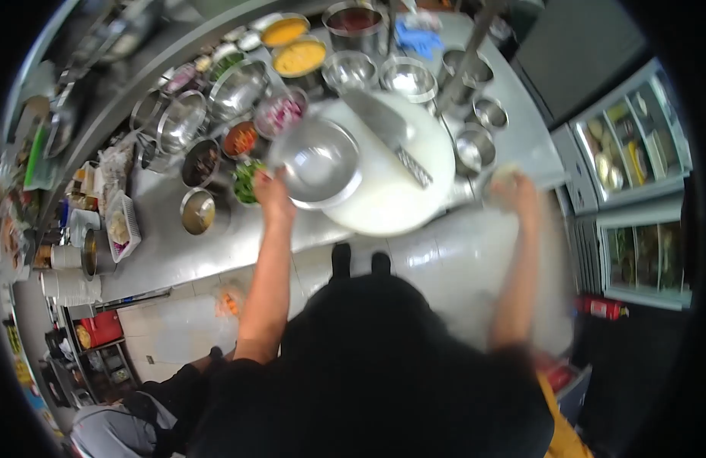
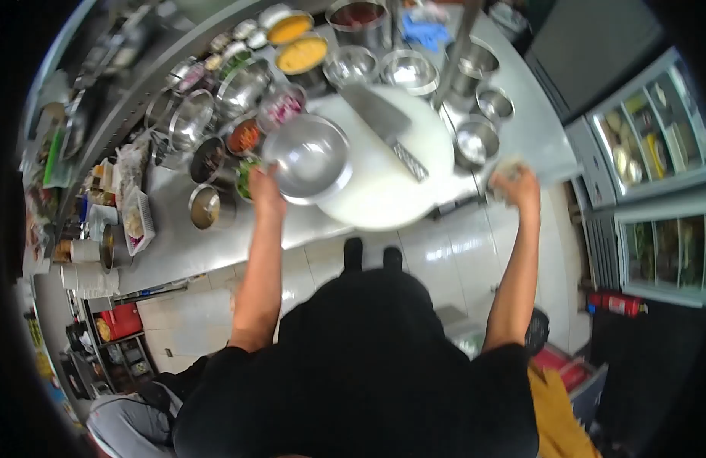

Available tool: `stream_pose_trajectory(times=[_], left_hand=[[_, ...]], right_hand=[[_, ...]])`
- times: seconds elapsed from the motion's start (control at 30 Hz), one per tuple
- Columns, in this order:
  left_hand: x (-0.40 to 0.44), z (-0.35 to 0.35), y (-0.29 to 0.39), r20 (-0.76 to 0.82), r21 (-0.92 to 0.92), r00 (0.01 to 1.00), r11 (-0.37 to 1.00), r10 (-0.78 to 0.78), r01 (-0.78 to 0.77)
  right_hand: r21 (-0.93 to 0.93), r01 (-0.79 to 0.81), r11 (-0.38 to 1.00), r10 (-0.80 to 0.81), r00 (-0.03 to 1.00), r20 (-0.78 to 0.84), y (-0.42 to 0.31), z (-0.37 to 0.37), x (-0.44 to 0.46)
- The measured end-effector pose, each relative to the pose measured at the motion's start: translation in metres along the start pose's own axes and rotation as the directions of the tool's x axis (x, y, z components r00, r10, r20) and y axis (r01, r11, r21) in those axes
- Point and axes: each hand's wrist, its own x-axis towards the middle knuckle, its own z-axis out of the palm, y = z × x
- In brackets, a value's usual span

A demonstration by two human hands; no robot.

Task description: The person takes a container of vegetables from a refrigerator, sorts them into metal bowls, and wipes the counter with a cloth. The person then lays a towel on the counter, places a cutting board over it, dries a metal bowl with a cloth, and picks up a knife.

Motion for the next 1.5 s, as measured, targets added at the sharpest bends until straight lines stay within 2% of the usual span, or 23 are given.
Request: stream_pose_trajectory(times=[0.07,0.13,0.2,0.27,0.4,0.53,0.63,0.7,0.73,0.8,0.83,0.9,1.03,1.1,1.13,1.17,1.2,1.27,1.3,1.33,1.4,1.47,1.5], left_hand=[[-0.009,0.013,-0.014,-0.048,0.176,0.997,0.983,0.06,-0.051],[0.0,0.015,-0.042,-0.002,0.196,0.995,0.976,0.097,-0.095],[0.002,0.019,-0.052,0.025,0.228,0.994,0.968,0.102,-0.105],[0.007,0.014,-0.056,0.05,0.309,0.991,0.941,0.125,-0.134],[0.009,0.01,-0.051,0.067,0.463,0.997,0.884,0.037,-0.064],[-0.006,0.001,-0.04,0.162,0.388,0.986,0.921,-0.026,-0.04],[-0.007,-0.004,-0.042,0.16,0.43,0.985,0.903,-0.058,-0.016],[-0.014,-0.005,-0.026,0.176,0.481,0.978,0.877,-0.111,0.013],[-0.017,-0.006,-0.02,0.21,0.529,0.965,0.848,-0.158,0.024],[-0.013,-0.014,-0.022,0.217,0.553,0.967,0.833,-0.132,-0.01],[-0.008,-0.017,-0.023,0.251,0.495,0.941,0.865,-0.229,0.078],[-0.014,-0.019,-0.016,0.286,0.374,0.9,0.903,-0.328,0.21],[-0.044,-0.004,0.036,0.373,0.095,0.89,0.965,-0.263,0.245],[-0.057,0.009,0.042,0.405,0.043,0.877,0.964,-0.258,0.264],[-0.064,0.021,0.042,0.483,0.116,0.857,0.984,-0.178,0.138],[-0.068,0.031,0.044,0.573,0.174,0.813,0.985,-0.103,0.001],[-0.068,0.034,0.048,0.582,0.179,0.805,0.984,-0.114,0.009],[-0.055,0.028,0.061,0.489,0.12,0.868,0.992,-0.088,0.033],[-0.043,0.016,0.055,0.52,0.178,0.852,0.983,-0.067,-0.032],[-0.033,0.003,0.041,0.549,0.233,0.835,0.968,-0.05,-0.095],[-0.025,0.003,0.047,0.515,0.203,0.856,0.977,-0.043,-0.073],[-0.02,0.002,0.078,0.263,-0.021,0.965,1.0,0.025,-0.02],[0.002,-0.016,0.074,0.337,-0.012,0.941,0.999,-0.031,0.037]], right_hand=[[-0.209,0.305,0.929,-0.354,0.897,-0.263,-0.028,0.014,-0.007],[-0.017,0.381,0.924,-0.374,0.895,-0.242,-0.117,-0.016,-0.031],[0.336,0.513,0.79,-0.443,0.856,-0.265,-0.198,-0.042,-0.049],[0.136,0.828,0.544,-0.698,0.537,-0.473,-0.264,-0.072,-0.063],[0.021,0.928,0.372,-0.723,0.304,-0.62,-0.359,-0.108,-0.053],[-0.074,0.987,0.142,-0.845,0.083,-0.529,-0.441,-0.088,-0.02],[-0.152,0.965,0.212,-0.861,0.111,-0.496,-0.495,-0.05,0.022],[-0.461,0.734,0.499,-0.835,0.263,-0.484,-0.517,-0.021,0.043],[-0.457,0.74,0.493,-0.839,0.266,-0.475,-0.515,-0.021,0.039],[-0.302,0.783,0.544,-0.838,0.522,-0.158,-0.506,-0.041,0.025],[-0.257,0.821,0.51,-0.855,0.452,-0.253,-0.489,-0.042,0.003],[-0.185,0.944,0.274,-0.883,0.171,-0.436,-0.444,-0.046,-0.042],[0.272,0.88,0.389,-0.859,0.453,-0.237,-0.337,0.006,-0.118],[0.216,0.866,0.45,-0.849,0.49,-0.198,-0.294,0.088,-0.101],[0.304,0.794,0.526,-0.818,0.57,-0.073,-0.289,0.115,-0.1],[0.274,0.81,0.518,-0.801,0.572,-0.178,-0.277,0.152,-0.097],[0.382,0.814,0.438,-0.83,0.529,-0.175,-0.28,0.15,-0.104],[0.323,0.922,0.215,-0.976,0.209,0.055,-0.268,0.148,-0.092],[0.183,0.971,0.154,-0.977,0.121,0.178,-0.263,0.135,-0.088],[0.194,0.965,0.176,-0.974,0.143,0.175,-0.261,0.116,-0.089],[-0.094,0.989,0.116,-0.92,0.142,0.364,-0.275,0.07,-0.083],[0.006,0.975,0.22,-0.97,0.22,-0.104,-0.283,0.027,-0.091],[0.071,0.944,0.323,-0.904,0.33,-0.272,-0.284,0.021,-0.102]])
